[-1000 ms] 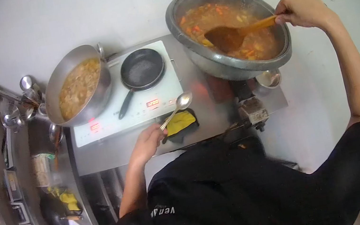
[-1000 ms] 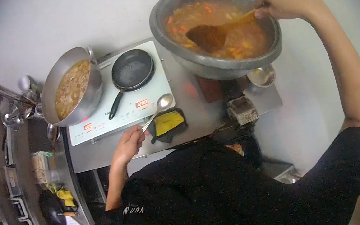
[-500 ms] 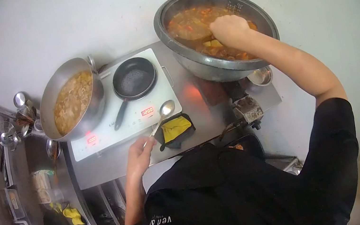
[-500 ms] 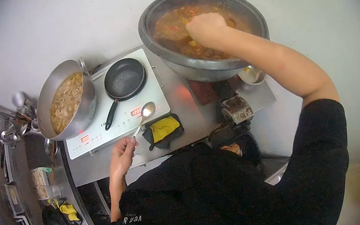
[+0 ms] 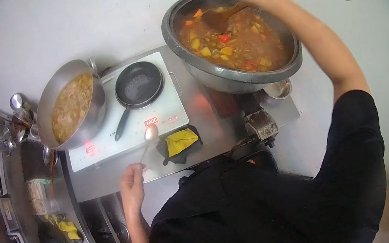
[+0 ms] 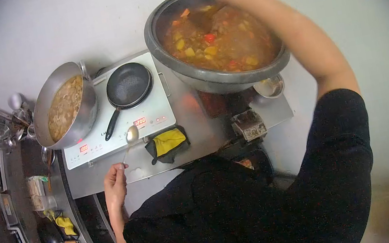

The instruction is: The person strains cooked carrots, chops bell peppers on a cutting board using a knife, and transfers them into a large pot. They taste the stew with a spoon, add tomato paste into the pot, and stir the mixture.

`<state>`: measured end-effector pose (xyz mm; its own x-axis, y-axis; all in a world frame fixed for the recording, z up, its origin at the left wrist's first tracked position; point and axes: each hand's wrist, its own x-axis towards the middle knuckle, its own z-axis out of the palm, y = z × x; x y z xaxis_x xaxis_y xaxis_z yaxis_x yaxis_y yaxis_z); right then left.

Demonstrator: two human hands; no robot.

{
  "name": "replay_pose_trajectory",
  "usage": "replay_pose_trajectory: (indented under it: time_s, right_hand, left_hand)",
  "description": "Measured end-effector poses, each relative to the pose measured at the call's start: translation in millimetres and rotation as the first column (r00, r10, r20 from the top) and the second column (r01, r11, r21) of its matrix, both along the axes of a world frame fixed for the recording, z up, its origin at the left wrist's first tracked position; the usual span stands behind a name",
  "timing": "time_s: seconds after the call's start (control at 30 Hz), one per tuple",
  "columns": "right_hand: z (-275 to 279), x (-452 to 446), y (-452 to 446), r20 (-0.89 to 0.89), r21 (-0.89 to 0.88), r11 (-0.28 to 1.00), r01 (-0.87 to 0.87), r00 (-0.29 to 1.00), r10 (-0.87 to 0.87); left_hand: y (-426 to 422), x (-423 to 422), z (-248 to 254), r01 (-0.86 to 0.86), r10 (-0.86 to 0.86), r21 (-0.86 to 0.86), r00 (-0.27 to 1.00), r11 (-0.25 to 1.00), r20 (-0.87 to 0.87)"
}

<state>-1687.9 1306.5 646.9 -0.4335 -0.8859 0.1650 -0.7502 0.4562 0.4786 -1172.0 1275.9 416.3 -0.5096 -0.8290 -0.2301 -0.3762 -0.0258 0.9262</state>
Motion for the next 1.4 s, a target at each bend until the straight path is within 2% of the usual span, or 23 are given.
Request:
replay_pose_trajectory:
  time_s: [0.03, 0.1, 0.17, 0.2, 0.27, 0.37, 0.43, 0.47, 0.53, 0.73, 0.77, 0.8, 0.83, 0.9, 0.93, 0.97, 1.03, 1.13, 1.2, 1.27, 1.33, 1.37, 1.4]
  right_hand:
    - [40.5, 37.2, 21.1, -0.005, 0.082, 0.99, 0.113, 0.994, -0.113]
    - [53.2, 7.3, 37.0, 0.017, 0.057, 0.985, 0.164, 0.986, -0.165]
    - [41.5, -49.3, 51.6, -0.389, -0.059, 0.993, -0.103, 0.919, 0.072]
    - [34.0, -64.9, 54.6, -0.39, -0.062, 0.993, -0.099, 0.918, 0.067]
    - [13.0, -87.1, 60.1, -0.383, 0.136, 0.99, -0.031, 0.92, 0.081]
    - [-18.3, -102.8, 80.2, -0.284, 0.126, 0.99, 0.058, 0.959, -0.02]
    - [-28.1, -104.4, 99.2, -0.107, 0.218, 0.973, 0.072, 0.993, -0.05]
    - [-27.0, -95.6, 106.1, -0.106, 0.219, 0.973, 0.078, 0.993, -0.055]
    - [-18.8, -75.8, 124.3, 0.026, 0.273, 0.949, 0.159, 0.985, -0.172]
    - [-1.5, -39.6, 155.9, 0.221, 0.398, 0.9, 0.179, 0.933, -0.283]
    - [1.4, -34.2, 159.1, 0.266, 0.435, 0.881, 0.187, 0.908, -0.324]
    - [6.4, -27.1, 162.2, 0.414, 0.413, 0.886, 0.211, 0.823, -0.39]
    - [7.9, -21.2, 164.1, 0.408, 0.412, 0.885, 0.218, 0.824, -0.393]
    - [9.5, -11.1, 165.4, 0.592, 0.413, 0.858, 0.305, 0.626, -0.508]
    - [8.3, -5.8, 164.7, 0.669, 0.412, 0.863, 0.293, 0.545, -0.505]
    - [2.7, -3.1, 162.1, 0.667, 0.411, 0.863, 0.293, 0.549, -0.504]
    - [-17.8, -2.3, 155.3, 0.794, 0.355, 0.87, 0.343, 0.381, -0.474]
    - [-47.0, -4.6, 131.7, 0.872, 0.245, 0.888, 0.389, 0.313, -0.377]
    - [-52.2, 8.4, 109.7, 0.877, 0.168, 0.906, 0.389, 0.36, -0.317]
    - [-61.4, 0.7, 97.9, 0.879, 0.094, 0.919, 0.383, 0.401, -0.257]
    - [-77.9, -22.1, 83.0, 0.791, 0.038, 0.932, 0.36, 0.56, -0.248]
    - [-74.0, -20.5, 83.5, 0.796, 0.039, 0.934, 0.354, 0.555, -0.243]
    - [-67.2, -19.6, 86.5, 0.662, 0.017, 0.952, 0.305, 0.71, -0.239]
  left_hand:
    - [-0.2, 3.0, 2.6, -0.008, 0.008, 0.003, 1.0, 1.0, 0.005]
    - [-0.8, 4.9, 9.7, -0.075, 0.075, 0.011, 0.997, 0.997, 0.031]
    - [-3.8, 1.7, 8.8, -0.057, 0.057, -0.015, 0.998, 0.998, -0.014]
    - [-3.4, -2.7, 14.3, -0.06, 0.06, -0.018, 0.998, 0.998, -0.003]
    - [-1.1, -10.4, 21.0, -0.06, 0.06, -0.021, 0.998, 0.998, 0.01]
    - [-1.9, -19.9, 22.9, -0.042, 0.042, -0.057, 0.999, 0.998, 0.006]
    - [-5.5, -20.8, 18.9, -0.018, 0.019, -0.023, 0.999, 1.0, 0.047]
    - [-6.8, -21.5, 18.3, -0.012, 0.013, -0.022, 0.999, 1.0, 0.049]
    - [-8.2, -23.0, 16.3, -0.021, 0.022, -0.031, 0.999, 0.999, 0.031]
    - [-24.1, -10.8, 4.9, -0.036, 0.037, -0.039, 0.999, 0.999, 0.028]
    - [-25.5, -8.5, 5.1, -0.03, 0.031, -0.038, 0.999, 0.999, 0.021]
    - [-26.7, -6.2, 6.0, -0.054, 0.056, -0.042, 0.998, 0.998, 0.041]
    - [-27.9, -4.2, 6.5, -0.078, 0.081, -0.045, 0.995, 0.996, 0.06]
    - [-30.5, -0.5, 7.3, -0.07, 0.072, -0.068, 0.997, 0.995, 0.024]
    - [-31.1, 1.4, 8.9, -0.091, 0.094, -0.064, 0.995, 0.994, 0.039]
    - [-31.6, 2.9, 11.6, -0.113, 0.116, -0.061, 0.992, 0.992, 0.055]
    - [-29.9, 1.6, 21.2, -0.133, 0.135, -0.043, 0.99, 0.99, 0.038]
    - [-28.1, -3.2, 28.7, -0.154, 0.154, -0.014, 0.988, 0.988, -0.004]
    - [-29.1, -8.8, 33.0, -0.158, 0.157, -0.014, 0.987, 0.987, -0.033]
    - [-29.3, -19.1, 35.9, -0.104, 0.093, -0.168, 0.993, 0.98, -0.076]
    - [-33.1, -32.9, 49.5, -0.06, 0.046, -0.225, 0.997, 0.973, -0.068]
    - [-35.5, -40.8, 56.8, -0.012, -0.006, -0.275, 0.998, 0.961, -0.064]
    - [-37.9, -48.2, 62.8, -0.013, -0.002, -0.277, 0.999, 0.961, -0.055]
